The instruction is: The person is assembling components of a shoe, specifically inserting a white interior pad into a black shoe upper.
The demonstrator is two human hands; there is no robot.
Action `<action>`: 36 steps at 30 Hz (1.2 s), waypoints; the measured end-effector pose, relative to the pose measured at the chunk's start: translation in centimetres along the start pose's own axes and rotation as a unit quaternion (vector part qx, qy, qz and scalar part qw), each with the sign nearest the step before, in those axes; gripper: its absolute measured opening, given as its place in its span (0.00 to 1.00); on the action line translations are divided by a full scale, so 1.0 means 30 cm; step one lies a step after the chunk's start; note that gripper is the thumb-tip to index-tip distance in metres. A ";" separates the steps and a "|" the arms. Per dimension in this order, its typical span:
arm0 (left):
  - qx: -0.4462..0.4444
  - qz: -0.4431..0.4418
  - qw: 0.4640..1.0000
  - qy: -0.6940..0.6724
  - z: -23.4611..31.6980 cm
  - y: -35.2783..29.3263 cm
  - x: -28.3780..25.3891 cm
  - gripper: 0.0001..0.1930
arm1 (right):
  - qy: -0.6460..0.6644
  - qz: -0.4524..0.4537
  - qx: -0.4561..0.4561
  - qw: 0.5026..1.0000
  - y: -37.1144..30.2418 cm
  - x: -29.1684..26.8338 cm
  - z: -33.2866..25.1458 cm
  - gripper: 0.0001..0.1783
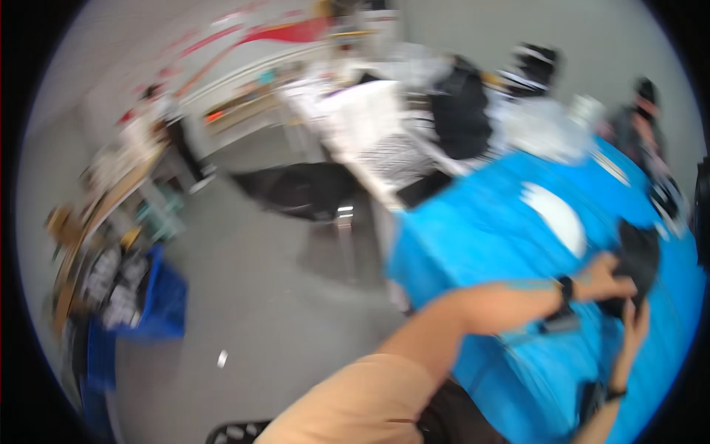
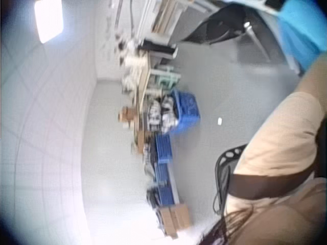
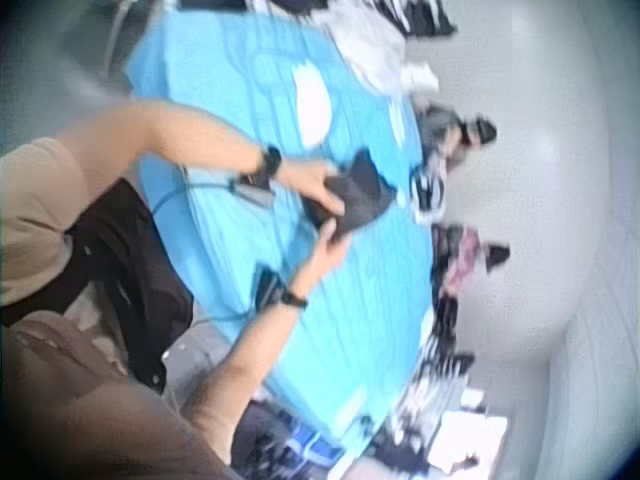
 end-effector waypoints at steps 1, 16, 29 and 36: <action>-0.037 0.029 0.999 -0.013 -0.015 -0.026 -0.055 0.18 | -0.084 0.030 0.009 0.996 0.022 0.066 -0.049 0.18; 0.154 -0.065 0.817 0.552 0.184 -0.084 0.257 0.06 | 0.373 0.300 0.021 0.878 -0.075 0.019 -0.144 0.26; 0.076 -0.268 0.831 0.481 0.058 -0.107 0.351 0.18 | 0.330 0.321 -0.008 0.887 -0.075 -0.095 -0.102 0.20; 0.052 -0.280 0.828 0.484 0.058 -0.118 0.345 0.19 | 0.325 0.294 0.003 0.899 -0.063 -0.072 -0.117 0.19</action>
Point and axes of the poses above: each hand's wrist, its own y-axis towards the middle knuckle, its own x-axis out of the palm, z = x × y, the point moved 10 cm from there along y, towards the middle knuckle, and after that the axes turned 15 degrees about -z, right-handed, at the moved point
